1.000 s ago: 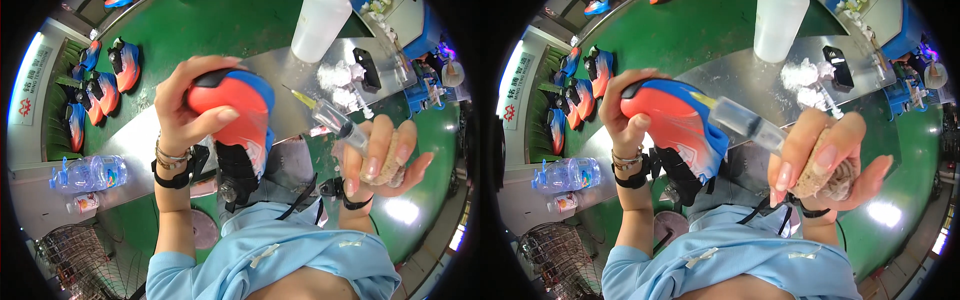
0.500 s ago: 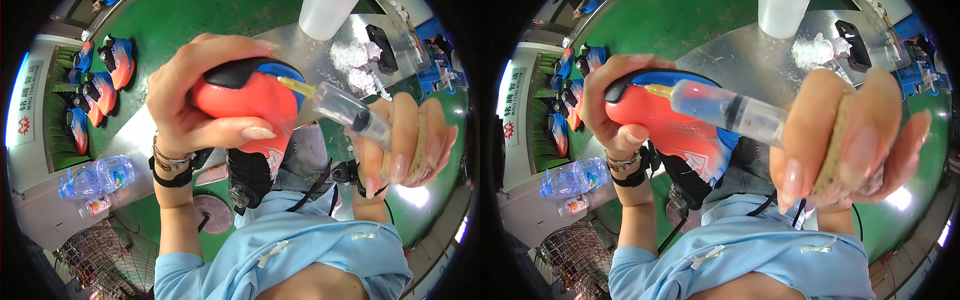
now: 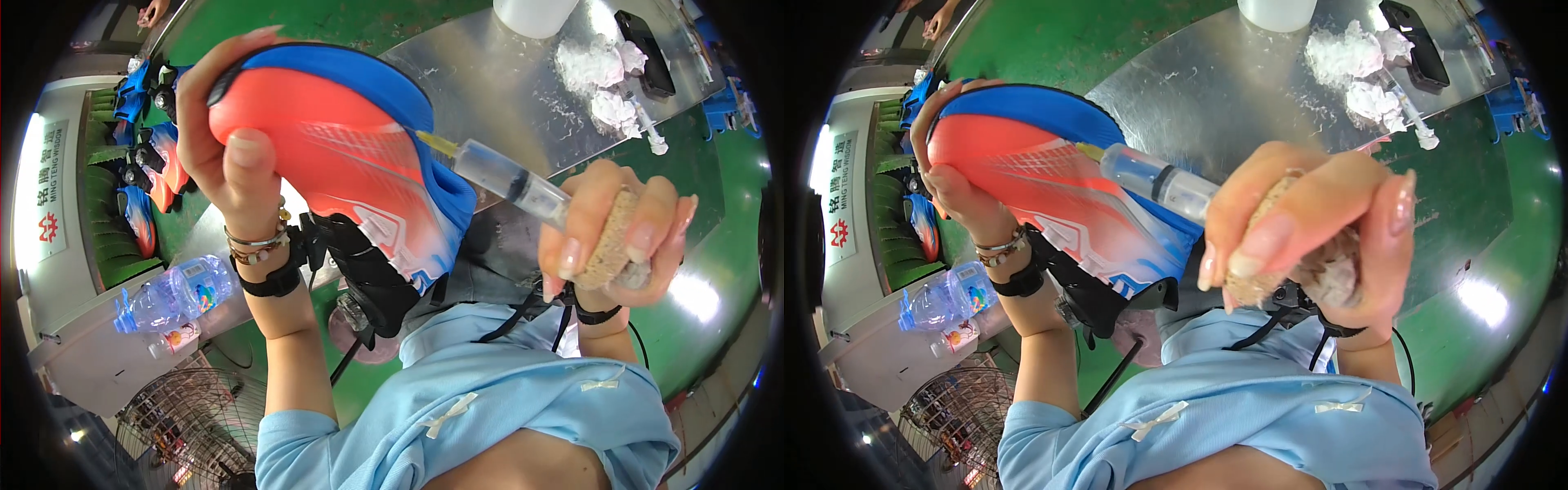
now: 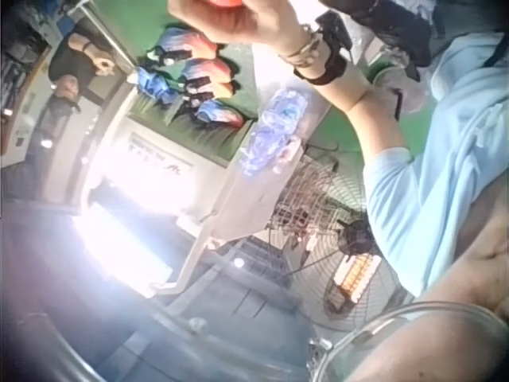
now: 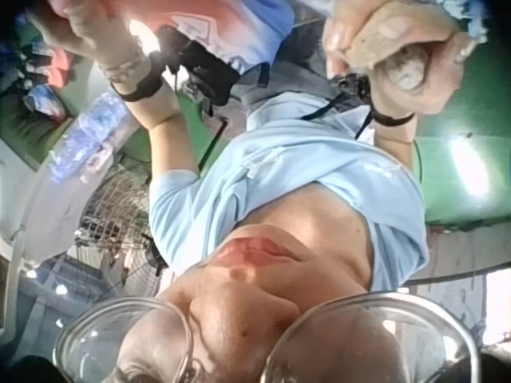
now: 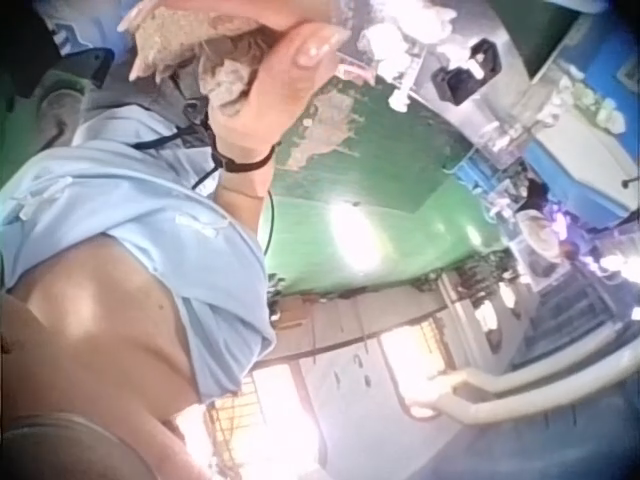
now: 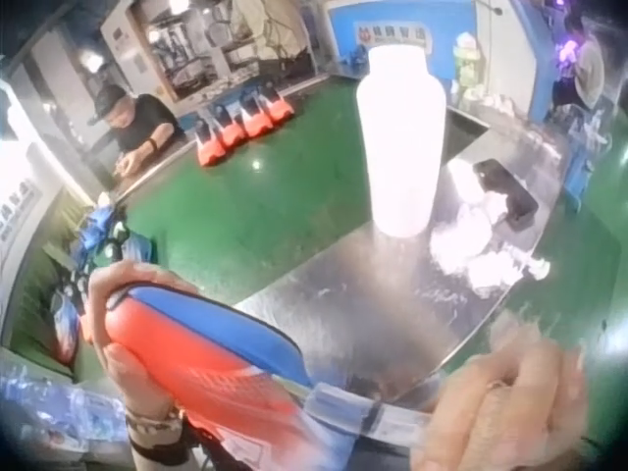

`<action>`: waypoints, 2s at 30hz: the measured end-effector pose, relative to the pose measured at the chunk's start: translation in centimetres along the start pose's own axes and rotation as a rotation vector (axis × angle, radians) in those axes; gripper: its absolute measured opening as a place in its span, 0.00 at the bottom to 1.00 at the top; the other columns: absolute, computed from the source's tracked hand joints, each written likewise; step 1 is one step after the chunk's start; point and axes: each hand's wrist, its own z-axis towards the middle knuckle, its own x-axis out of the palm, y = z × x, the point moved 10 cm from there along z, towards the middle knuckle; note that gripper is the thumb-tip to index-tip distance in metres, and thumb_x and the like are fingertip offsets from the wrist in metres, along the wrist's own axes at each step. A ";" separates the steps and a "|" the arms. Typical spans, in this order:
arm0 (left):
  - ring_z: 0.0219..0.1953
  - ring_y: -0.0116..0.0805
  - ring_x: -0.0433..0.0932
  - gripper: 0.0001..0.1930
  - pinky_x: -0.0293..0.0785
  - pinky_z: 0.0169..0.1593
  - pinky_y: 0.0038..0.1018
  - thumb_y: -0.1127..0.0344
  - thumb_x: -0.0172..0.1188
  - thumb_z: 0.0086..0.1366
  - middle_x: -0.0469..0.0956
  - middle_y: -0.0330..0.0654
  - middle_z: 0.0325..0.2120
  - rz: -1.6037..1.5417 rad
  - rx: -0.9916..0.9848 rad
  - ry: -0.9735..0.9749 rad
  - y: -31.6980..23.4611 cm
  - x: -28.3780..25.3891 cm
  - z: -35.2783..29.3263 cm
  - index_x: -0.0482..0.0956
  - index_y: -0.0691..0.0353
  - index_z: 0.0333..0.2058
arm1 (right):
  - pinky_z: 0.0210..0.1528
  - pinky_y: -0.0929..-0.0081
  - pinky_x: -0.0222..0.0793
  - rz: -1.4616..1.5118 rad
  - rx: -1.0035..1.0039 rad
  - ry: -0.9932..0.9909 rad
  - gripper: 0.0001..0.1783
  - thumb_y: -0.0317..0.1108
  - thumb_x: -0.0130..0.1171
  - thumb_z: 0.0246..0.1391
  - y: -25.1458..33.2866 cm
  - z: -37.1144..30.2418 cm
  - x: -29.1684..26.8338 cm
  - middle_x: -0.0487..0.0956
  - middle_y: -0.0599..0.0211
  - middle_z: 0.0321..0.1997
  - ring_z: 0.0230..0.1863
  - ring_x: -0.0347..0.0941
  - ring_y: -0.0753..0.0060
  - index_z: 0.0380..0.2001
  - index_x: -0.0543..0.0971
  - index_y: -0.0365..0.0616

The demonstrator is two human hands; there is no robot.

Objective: Applying adhesive to the edge of a shoe sole using a syringe.

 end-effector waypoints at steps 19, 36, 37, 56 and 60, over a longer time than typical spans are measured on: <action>0.49 0.33 0.66 0.34 0.59 0.54 0.29 0.39 0.32 0.64 0.70 0.43 0.45 0.328 -0.159 -0.138 6.8 -3.9 -1.1 0.69 0.66 0.48 | 0.18 0.80 0.64 0.157 0.325 -0.342 0.33 0.49 0.30 0.62 -6.9 -6.5 -3.4 0.75 0.47 0.29 0.19 0.72 0.67 0.28 0.77 0.31; 0.44 0.24 0.68 0.26 0.62 0.50 0.22 0.52 0.45 0.66 0.71 0.39 0.44 0.230 -0.602 -0.287 13.7 -9.9 -8.0 0.67 0.73 0.50 | 0.16 0.80 0.64 0.035 0.325 -0.358 0.33 0.47 0.28 0.62 -6.0 -9.2 -4.7 0.74 0.45 0.28 0.18 0.72 0.68 0.30 0.76 0.29; 0.44 0.24 0.68 0.26 0.62 0.50 0.22 0.52 0.45 0.66 0.71 0.39 0.44 0.234 -0.603 -0.289 14.3 -10.6 -8.3 0.67 0.73 0.50 | 0.17 0.80 0.65 0.015 0.337 -0.378 0.33 0.47 0.28 0.63 -6.0 -9.0 -4.6 0.74 0.47 0.28 0.18 0.72 0.69 0.30 0.76 0.29; 0.25 0.26 0.78 0.12 0.79 0.29 0.19 0.63 0.49 0.65 0.77 0.42 0.31 -0.190 -1.378 -0.360 4.4 -11.4 -28.6 0.72 0.68 0.39 | 0.18 0.83 0.66 -0.041 0.367 -0.485 0.30 0.46 0.26 0.64 -8.9 -6.8 -4.1 0.76 0.56 0.27 0.19 0.73 0.73 0.36 0.74 0.31; 0.33 0.32 0.79 0.15 0.81 0.35 0.25 0.63 0.44 0.67 0.76 0.47 0.35 -0.337 -1.426 -0.282 1.9 -7.1 -30.4 0.70 0.72 0.41 | 0.16 0.83 0.65 -0.119 0.382 -0.508 0.31 0.47 0.26 0.63 -8.7 -7.3 -3.5 0.76 0.56 0.26 0.18 0.72 0.73 0.35 0.74 0.32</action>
